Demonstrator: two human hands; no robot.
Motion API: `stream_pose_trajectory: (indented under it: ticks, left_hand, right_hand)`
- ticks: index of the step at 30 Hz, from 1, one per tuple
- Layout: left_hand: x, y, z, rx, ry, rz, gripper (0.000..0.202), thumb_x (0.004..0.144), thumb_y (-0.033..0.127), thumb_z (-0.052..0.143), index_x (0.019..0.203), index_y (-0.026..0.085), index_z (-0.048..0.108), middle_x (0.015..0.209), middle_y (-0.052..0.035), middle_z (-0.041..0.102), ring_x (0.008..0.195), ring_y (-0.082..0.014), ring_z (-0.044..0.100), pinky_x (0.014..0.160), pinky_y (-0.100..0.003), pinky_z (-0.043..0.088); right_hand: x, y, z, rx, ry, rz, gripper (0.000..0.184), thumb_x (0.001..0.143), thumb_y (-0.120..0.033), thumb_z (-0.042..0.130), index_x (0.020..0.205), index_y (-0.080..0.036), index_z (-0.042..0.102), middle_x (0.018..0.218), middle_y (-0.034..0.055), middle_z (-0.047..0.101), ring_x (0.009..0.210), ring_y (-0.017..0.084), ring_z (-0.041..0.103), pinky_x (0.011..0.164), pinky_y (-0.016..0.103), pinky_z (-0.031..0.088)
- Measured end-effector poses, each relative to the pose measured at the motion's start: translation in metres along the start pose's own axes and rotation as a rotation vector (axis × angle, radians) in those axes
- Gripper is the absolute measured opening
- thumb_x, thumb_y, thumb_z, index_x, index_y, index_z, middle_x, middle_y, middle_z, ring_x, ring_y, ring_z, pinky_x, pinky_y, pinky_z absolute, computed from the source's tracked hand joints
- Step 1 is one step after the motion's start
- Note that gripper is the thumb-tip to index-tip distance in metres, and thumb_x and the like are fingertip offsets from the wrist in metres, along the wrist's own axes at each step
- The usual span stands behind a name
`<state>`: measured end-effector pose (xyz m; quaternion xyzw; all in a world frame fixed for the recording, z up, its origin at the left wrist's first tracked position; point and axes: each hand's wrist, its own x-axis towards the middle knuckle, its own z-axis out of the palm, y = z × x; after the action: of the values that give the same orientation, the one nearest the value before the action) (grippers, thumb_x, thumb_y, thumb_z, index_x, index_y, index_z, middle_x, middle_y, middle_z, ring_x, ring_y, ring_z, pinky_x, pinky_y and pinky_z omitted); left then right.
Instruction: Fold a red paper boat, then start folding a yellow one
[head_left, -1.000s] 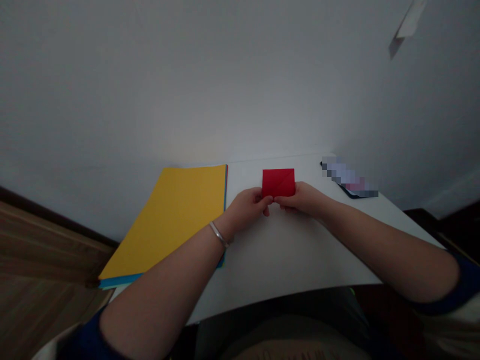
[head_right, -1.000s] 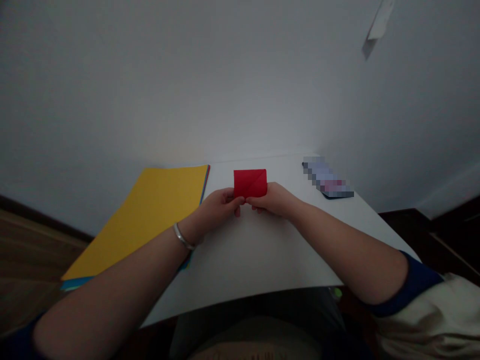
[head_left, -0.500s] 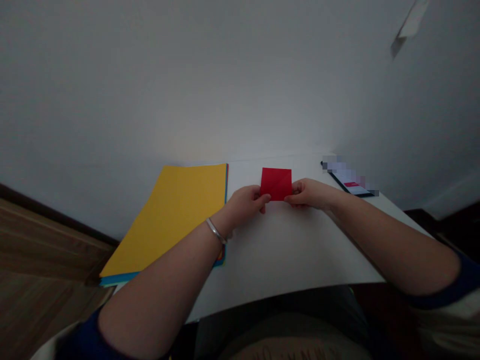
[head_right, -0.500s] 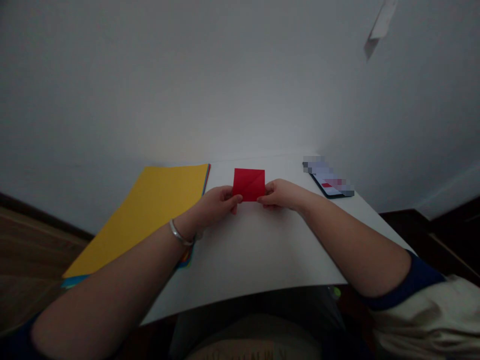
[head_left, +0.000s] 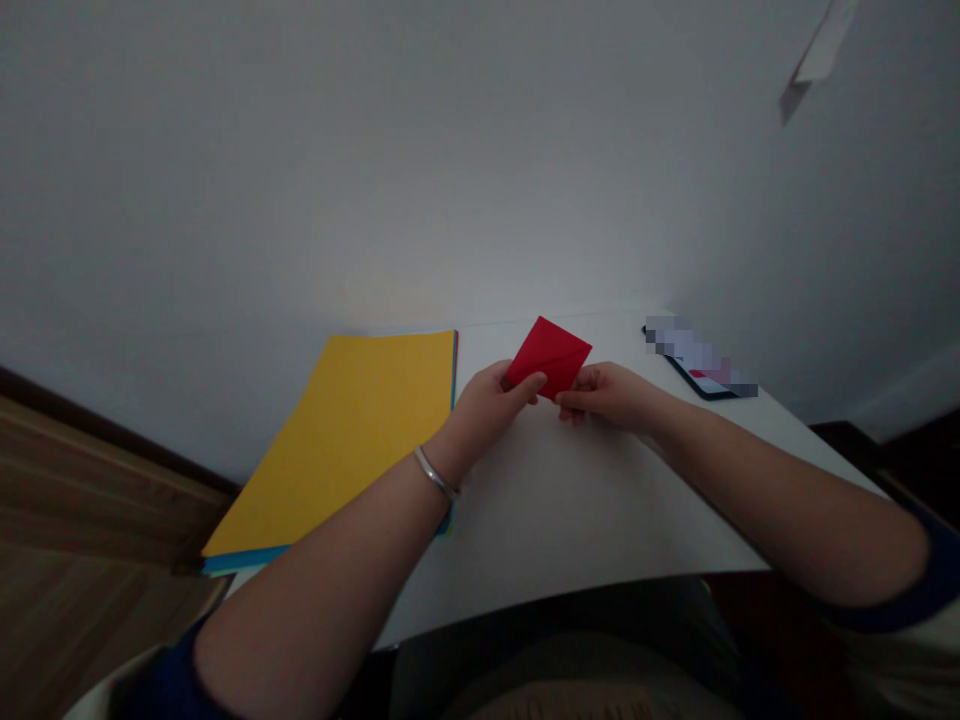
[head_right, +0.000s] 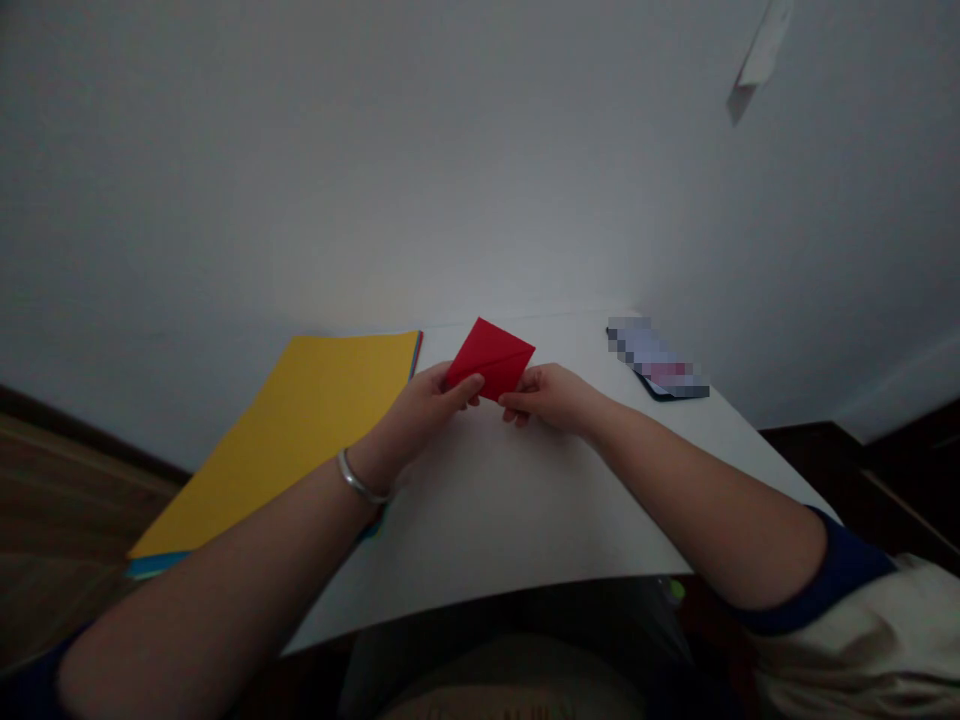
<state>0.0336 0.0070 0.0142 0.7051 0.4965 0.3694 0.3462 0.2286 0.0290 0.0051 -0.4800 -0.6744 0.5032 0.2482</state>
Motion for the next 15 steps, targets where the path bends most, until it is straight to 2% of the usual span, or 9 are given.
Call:
stream_pose_trajectory:
  ticks: [5, 10, 15]
  left_hand:
    - [0.003, -0.001, 0.002, 0.048, -0.048, -0.017, 0.016, 0.080, 0.029, 0.057, 0.080, 0.015, 0.065, 0.071, -0.0027, 0.066, 0.067, -0.0156, 0.059, 0.064, -0.027, 0.043]
    - [0.002, -0.004, -0.001, 0.035, -0.089, -0.075, 0.019, 0.080, 0.030, 0.056, 0.080, 0.015, 0.067, 0.067, -0.0018, 0.065, 0.064, -0.0153, 0.058, 0.063, -0.027, 0.043]
    - [0.000, -0.003, -0.003, 0.018, -0.087, -0.112, 0.017, 0.078, 0.029, 0.057, 0.072, 0.016, 0.065, 0.064, -0.0011, 0.063, 0.062, -0.0150, 0.056, 0.063, -0.027, 0.043]
  right_hand:
    - [0.003, 0.004, 0.007, 0.101, 0.060, -0.004, 0.018, 0.069, -0.034, 0.072, 0.073, -0.017, 0.067, 0.066, 0.0028, 0.067, 0.052, 0.010, 0.052, 0.047, 0.025, 0.034]
    - [0.004, 0.008, -0.002, 0.231, 0.158, 0.018, 0.025, 0.062, -0.039, 0.076, 0.064, -0.019, 0.060, 0.060, -0.0004, 0.060, 0.046, 0.008, 0.041, 0.043, 0.025, 0.024]
    - [-0.001, 0.001, -0.006, 0.393, 0.218, 0.056, 0.028, 0.059, -0.035, 0.075, 0.059, -0.020, 0.052, 0.053, -0.0047, 0.049, 0.045, 0.007, 0.035, 0.044, 0.025, 0.017]
